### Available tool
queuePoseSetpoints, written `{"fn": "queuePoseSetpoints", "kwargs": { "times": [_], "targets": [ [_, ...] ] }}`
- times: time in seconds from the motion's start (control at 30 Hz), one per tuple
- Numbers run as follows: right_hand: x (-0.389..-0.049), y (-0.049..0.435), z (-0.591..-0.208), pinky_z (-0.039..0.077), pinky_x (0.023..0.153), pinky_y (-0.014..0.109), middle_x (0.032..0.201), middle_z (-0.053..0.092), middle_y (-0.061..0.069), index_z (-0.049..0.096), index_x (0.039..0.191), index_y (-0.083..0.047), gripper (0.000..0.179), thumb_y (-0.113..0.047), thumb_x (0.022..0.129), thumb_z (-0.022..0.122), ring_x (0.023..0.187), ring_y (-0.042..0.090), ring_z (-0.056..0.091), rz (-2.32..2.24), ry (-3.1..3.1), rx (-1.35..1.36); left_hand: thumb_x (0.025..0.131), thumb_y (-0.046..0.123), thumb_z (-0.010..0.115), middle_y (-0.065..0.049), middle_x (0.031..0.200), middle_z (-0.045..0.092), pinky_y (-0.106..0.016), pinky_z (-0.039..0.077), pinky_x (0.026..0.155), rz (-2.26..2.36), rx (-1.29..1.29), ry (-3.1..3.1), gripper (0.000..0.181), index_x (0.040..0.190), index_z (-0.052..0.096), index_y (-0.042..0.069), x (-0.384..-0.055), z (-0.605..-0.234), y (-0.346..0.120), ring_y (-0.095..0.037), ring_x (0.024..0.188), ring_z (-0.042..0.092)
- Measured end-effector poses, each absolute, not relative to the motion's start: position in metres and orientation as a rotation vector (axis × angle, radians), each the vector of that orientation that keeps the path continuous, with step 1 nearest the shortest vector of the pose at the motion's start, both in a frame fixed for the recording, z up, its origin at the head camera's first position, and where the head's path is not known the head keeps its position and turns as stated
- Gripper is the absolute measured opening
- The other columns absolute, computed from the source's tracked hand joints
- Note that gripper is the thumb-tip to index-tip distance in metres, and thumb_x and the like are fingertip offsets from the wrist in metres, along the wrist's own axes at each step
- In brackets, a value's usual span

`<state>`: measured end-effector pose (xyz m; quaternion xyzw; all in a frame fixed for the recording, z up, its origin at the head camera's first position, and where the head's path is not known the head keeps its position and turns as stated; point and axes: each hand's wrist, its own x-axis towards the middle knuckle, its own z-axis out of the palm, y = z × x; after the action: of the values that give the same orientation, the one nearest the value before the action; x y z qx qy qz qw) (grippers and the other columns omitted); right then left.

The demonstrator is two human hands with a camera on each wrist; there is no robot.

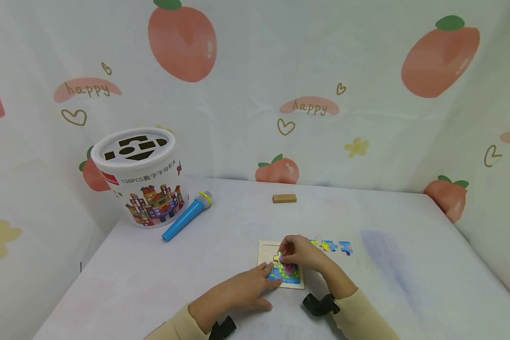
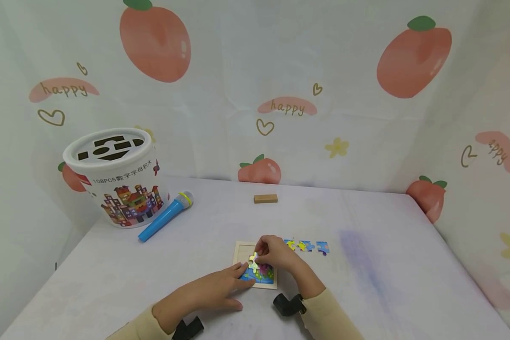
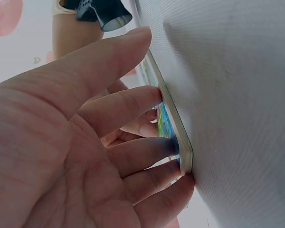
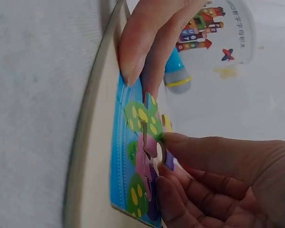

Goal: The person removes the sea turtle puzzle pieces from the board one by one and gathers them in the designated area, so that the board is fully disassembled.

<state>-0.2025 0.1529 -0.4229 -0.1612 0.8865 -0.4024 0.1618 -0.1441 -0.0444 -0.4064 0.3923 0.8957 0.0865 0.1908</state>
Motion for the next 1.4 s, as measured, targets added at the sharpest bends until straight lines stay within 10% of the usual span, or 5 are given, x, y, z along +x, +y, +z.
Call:
{"fn": "queuePoseSetpoints", "kwargs": {
  "times": [1.4],
  "targets": [
    [-0.187,0.225,-0.427,0.056,0.065,0.028,0.082,0.067,0.006,0.057,0.105,0.007,0.031,-0.014,0.085,0.067,0.070,0.014,0.063,-1.489,2.444,-0.152,0.085,0.039,0.064,-0.010,0.150,0.033,-0.037,0.038,0.107,0.252,1.006,2.501,0.055,0.136,0.048,0.029,-0.142,-0.404,-0.041,-0.026,0.140,0.030]
  ]
}}
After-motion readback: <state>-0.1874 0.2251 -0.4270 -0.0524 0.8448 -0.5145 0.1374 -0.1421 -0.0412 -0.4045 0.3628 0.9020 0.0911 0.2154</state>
